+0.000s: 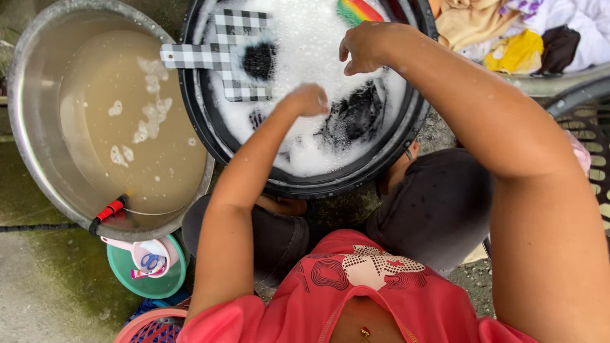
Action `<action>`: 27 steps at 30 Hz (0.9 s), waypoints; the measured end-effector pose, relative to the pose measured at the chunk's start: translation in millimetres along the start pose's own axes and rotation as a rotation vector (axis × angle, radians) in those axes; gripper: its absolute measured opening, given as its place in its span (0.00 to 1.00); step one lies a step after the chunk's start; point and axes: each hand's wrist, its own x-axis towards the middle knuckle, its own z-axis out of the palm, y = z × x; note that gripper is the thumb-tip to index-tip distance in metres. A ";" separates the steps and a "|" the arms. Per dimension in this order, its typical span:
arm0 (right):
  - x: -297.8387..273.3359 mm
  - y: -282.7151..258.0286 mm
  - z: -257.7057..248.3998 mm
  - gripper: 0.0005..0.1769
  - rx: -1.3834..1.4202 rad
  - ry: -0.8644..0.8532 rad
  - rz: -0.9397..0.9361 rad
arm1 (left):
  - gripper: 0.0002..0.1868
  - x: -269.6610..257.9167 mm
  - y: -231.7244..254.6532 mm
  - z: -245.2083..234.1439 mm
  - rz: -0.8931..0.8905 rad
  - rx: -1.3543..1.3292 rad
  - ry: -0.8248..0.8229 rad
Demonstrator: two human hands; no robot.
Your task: The person hand-washes clothes by scrubbing and wringing garments in a basin of soapy water, placing one into a basket before scrubbing another piece.
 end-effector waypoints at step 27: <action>67.7 -49.3 237.0 0.36 0.162 -0.440 0.311 | 0.20 -125.5 -33.4 -34.0 -0.280 -0.702 0.249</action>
